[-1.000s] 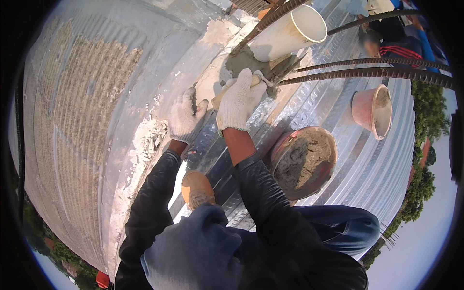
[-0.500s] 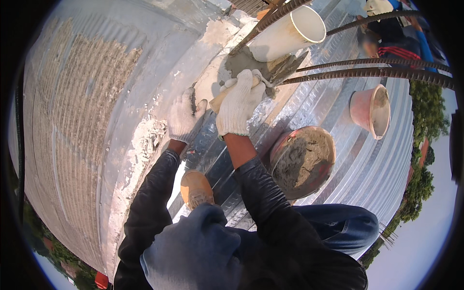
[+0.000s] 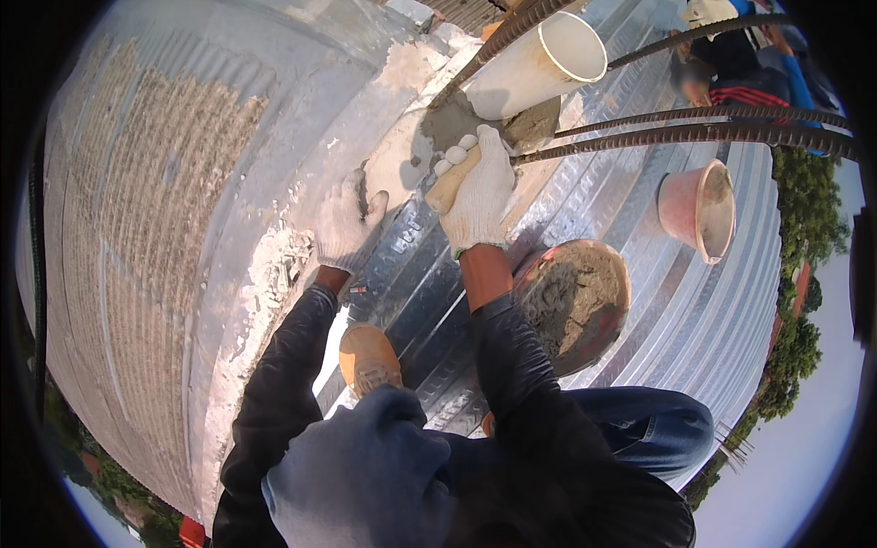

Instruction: The person scoops cement from a bucket with a trowel and applies it to the base of vertical rebar rods on a corrugated metal roof. The person repeatedly smooths the cement around the rebar junctions.

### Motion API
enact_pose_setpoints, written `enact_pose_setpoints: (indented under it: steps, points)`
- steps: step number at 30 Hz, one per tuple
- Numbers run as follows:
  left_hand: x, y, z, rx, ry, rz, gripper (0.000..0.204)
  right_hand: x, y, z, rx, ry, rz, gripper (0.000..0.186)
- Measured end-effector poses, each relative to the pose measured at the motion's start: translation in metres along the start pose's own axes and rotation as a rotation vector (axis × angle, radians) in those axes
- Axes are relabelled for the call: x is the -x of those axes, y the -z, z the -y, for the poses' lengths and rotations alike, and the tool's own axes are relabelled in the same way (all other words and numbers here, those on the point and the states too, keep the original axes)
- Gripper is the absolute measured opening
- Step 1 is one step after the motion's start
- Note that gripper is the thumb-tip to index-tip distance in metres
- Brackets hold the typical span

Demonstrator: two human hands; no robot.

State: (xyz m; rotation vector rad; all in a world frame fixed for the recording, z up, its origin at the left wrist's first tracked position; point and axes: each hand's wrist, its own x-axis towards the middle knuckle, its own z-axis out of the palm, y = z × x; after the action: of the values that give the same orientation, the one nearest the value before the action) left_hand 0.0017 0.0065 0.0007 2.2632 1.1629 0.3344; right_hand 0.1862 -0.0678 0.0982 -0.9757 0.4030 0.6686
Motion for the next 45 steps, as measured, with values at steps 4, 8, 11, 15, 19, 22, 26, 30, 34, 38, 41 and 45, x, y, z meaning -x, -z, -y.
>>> enact_pose_setpoints:
  steps: [4,8,11,15,19,22,26,30,34,38,41,45]
  points:
    - [0.0,-0.001,-0.007,-0.01,0.028,0.004,0.062,0.007,0.013,-0.016,-0.031,-0.056,0.008,0.018]
    - [-0.003,-0.003,-0.007,0.0,-0.003,-0.017,0.061,0.016,0.027,-0.035,-0.021,-0.063,-0.025,0.017]
    - [0.003,0.001,0.002,-0.006,0.008,-0.025,0.061,0.056,0.017,-0.053,0.033,-0.046,-0.024,0.016]
    - [-0.002,-0.006,-0.009,0.005,-0.006,0.004,0.06,0.043,0.05,-0.08,0.119,-0.006,-0.063,0.019]
    - [0.002,0.001,-0.004,0.005,-0.001,-0.018,0.059,0.085,0.04,-0.072,0.168,-0.076,-0.05,0.023]
    - [0.0,-0.003,-0.004,0.004,-0.042,-0.064,0.058,0.087,0.05,-0.065,0.216,-0.133,-0.053,0.024]
    - [0.0,0.0,-0.008,0.021,0.006,-0.021,0.058,0.1,0.063,-0.06,0.189,-0.142,-0.153,0.023]
    - [-0.001,0.003,-0.011,0.023,0.047,0.049,0.061,0.124,0.065,-0.065,0.262,-0.122,-0.137,0.022]
    - [-0.001,0.001,-0.004,-0.005,0.013,0.03,0.061,0.144,0.057,-0.06,0.236,-0.128,0.041,0.021]
    - [0.001,0.0,0.003,0.01,-0.015,-0.033,0.062,0.159,0.048,-0.009,0.553,-0.217,0.265,0.026]
    - [0.002,-0.003,0.004,-0.018,-0.038,-0.031,0.061,0.164,0.051,0.059,0.863,-0.305,0.405,0.027]
    - [-0.003,-0.009,-0.012,0.05,-0.067,-0.004,0.054,0.154,0.087,0.185,1.343,-0.028,0.738,0.023]
